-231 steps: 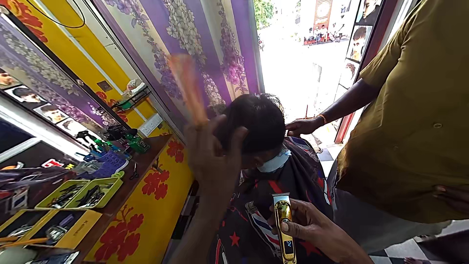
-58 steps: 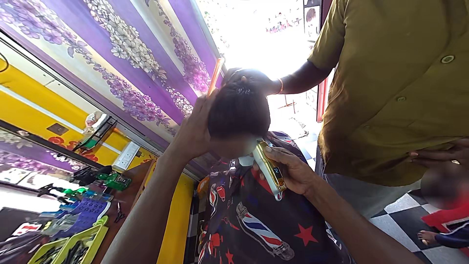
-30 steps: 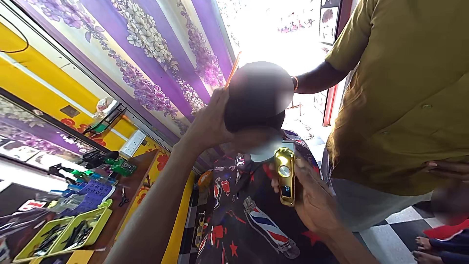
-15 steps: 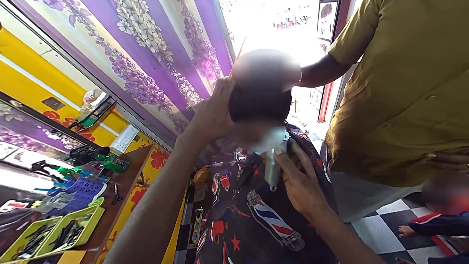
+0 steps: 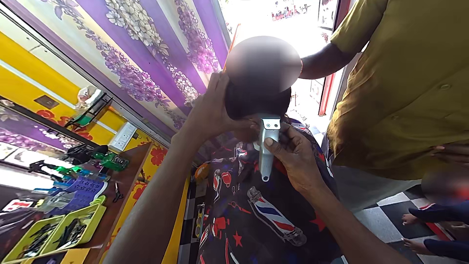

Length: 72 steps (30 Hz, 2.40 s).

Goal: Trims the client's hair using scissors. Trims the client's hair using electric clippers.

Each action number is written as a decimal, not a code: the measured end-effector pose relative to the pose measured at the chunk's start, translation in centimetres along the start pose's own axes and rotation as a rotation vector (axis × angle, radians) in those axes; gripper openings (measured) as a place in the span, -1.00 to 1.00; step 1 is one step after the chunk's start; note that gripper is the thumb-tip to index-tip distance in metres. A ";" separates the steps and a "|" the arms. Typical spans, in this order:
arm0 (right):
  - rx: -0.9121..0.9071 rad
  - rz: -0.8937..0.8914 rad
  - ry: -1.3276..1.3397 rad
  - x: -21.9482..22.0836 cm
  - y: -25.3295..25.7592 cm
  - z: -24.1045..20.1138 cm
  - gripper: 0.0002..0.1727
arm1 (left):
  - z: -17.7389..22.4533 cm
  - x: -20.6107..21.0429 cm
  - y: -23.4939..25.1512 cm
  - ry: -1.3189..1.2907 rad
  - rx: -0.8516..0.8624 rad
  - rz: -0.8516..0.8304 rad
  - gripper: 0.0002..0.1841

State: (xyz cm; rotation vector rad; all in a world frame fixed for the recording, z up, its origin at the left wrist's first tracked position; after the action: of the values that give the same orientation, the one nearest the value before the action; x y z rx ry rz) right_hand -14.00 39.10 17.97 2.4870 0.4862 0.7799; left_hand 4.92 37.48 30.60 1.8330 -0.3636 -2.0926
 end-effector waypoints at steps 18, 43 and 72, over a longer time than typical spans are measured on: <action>0.026 -0.020 0.080 -0.1 0.4 0.5 -0.64 | -0.2 0.0 -0.5 -0.003 0.031 0.044 0.50; 0.049 -0.048 -0.133 0.1 1.5 -0.1 -0.59 | -0.6 0.7 -0.3 -0.023 -0.010 0.056 0.45; 0.075 -0.035 -0.102 0.0 1.6 0.4 -0.60 | -0.6 0.8 -0.5 -0.002 -0.006 0.078 0.48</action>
State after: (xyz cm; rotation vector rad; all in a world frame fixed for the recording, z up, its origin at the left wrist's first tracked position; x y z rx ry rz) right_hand -13.43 37.67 18.52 2.5649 0.5305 0.6288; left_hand 5.39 37.61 29.59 1.7846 -0.4222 -2.0412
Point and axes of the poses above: each hand's wrist, its own y-axis towards the middle knuckle, its own x-axis out of the palm, z = x × y, the point moved 5 cm from there along y, towards the middle knuckle, and after that the axes turned 15 degrees about -x, right-handed, at the moved point
